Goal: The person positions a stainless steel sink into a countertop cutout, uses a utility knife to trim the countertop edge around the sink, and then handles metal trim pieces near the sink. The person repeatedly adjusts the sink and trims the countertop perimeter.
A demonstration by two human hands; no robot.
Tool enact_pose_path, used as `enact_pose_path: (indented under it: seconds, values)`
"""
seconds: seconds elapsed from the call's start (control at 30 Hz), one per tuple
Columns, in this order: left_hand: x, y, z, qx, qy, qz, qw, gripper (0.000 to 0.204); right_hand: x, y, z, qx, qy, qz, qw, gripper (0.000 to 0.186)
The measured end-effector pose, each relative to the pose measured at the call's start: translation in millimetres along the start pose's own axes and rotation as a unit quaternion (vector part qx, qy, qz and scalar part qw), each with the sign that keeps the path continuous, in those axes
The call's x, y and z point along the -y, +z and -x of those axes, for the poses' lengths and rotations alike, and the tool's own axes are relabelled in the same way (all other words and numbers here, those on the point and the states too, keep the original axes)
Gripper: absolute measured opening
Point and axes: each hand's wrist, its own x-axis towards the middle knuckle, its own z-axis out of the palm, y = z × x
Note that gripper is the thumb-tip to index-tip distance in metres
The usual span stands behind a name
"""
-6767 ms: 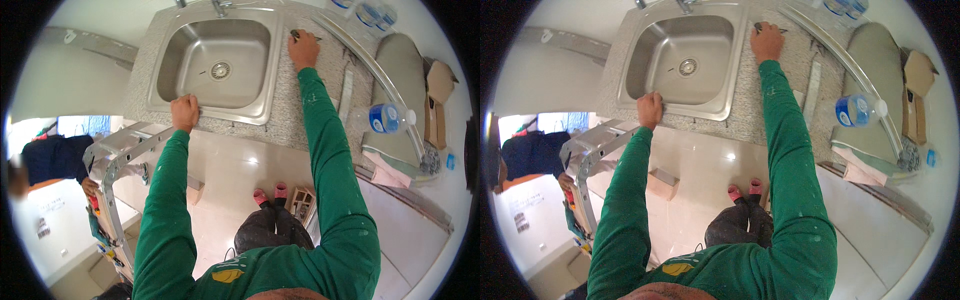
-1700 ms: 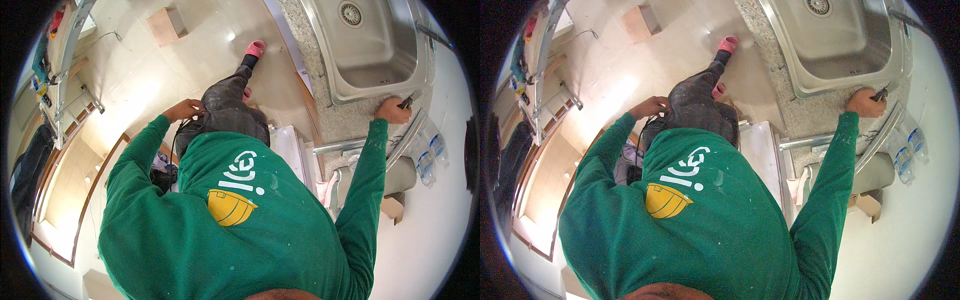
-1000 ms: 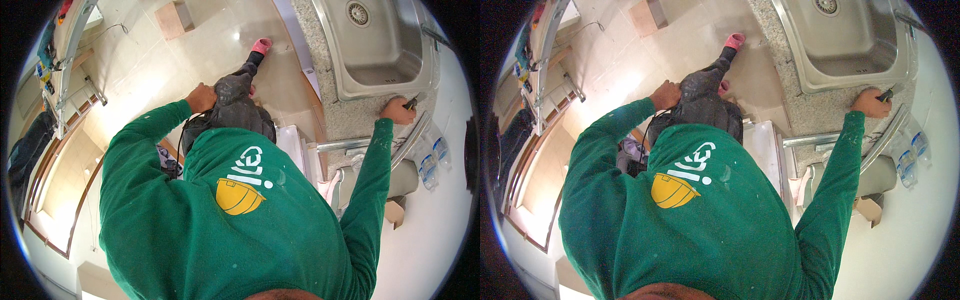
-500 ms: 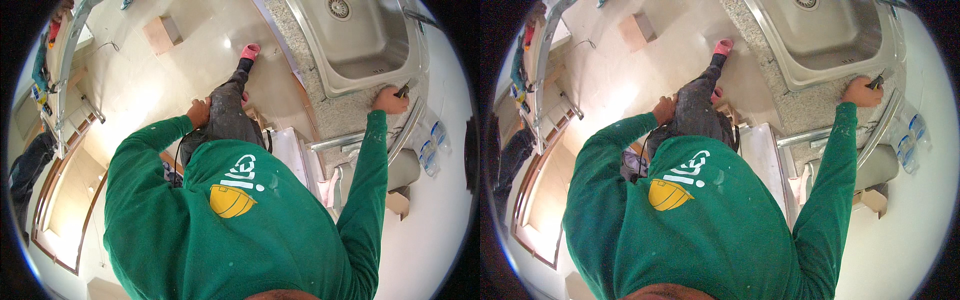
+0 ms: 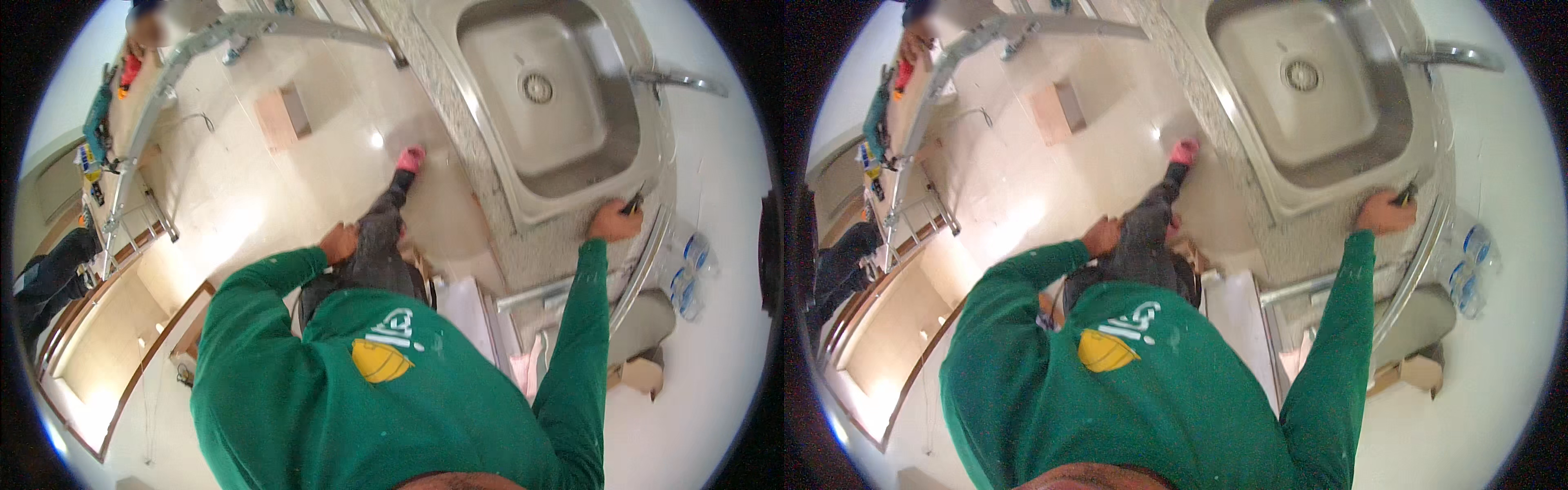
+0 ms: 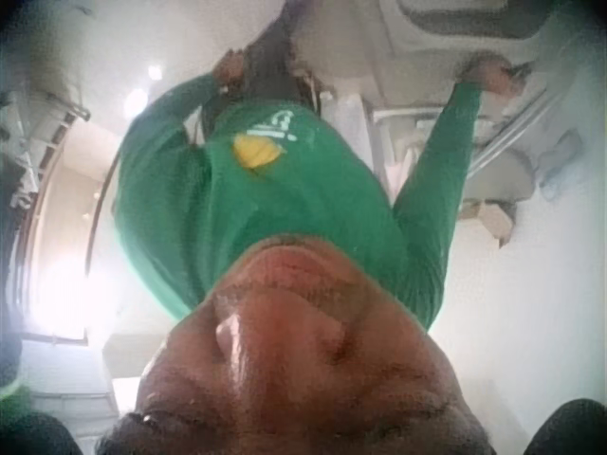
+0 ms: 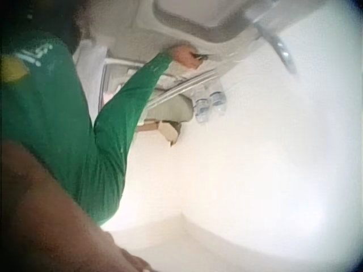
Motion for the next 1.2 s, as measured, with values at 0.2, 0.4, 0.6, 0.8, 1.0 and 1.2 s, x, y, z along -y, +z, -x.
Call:
enact_pose_path:
  seconds: [0.2,0.4,0.6,0.8,1.0,1.2]
  values:
    - [-8.7,26.5,4.4,-0.085,-0.155,0.105,0.979,0.031,-2.2,-2.2,3.2,0.009,0.018,-0.072,0.997,0.047]
    - [2.9,7.3,17.5,0.008,-0.136,0.051,0.989,0.053,32.5,-14.7,0.4,0.069,0.083,-0.039,0.993,0.050]
    - [12.8,-18.5,12.6,-0.005,-0.142,0.104,0.984,0.072,28.0,-19.6,-4.1,0.079,0.128,-0.029,0.988,0.047]
    - [28.3,-3.4,-17.4,0.013,-0.065,0.162,0.985,0.073,23.2,-16.9,-4.5,0.088,0.114,-0.021,0.989,0.049]
    - [43.1,23.8,-32.7,-0.029,-0.002,0.188,0.982,0.073,25.6,-17.4,-0.2,0.085,0.112,-0.002,0.990,0.049]
    - [37.9,6.4,-52.3,0.132,0.085,-0.001,0.988,0.071,29.0,-14.6,0.5,0.072,0.107,-0.023,0.991,0.047]
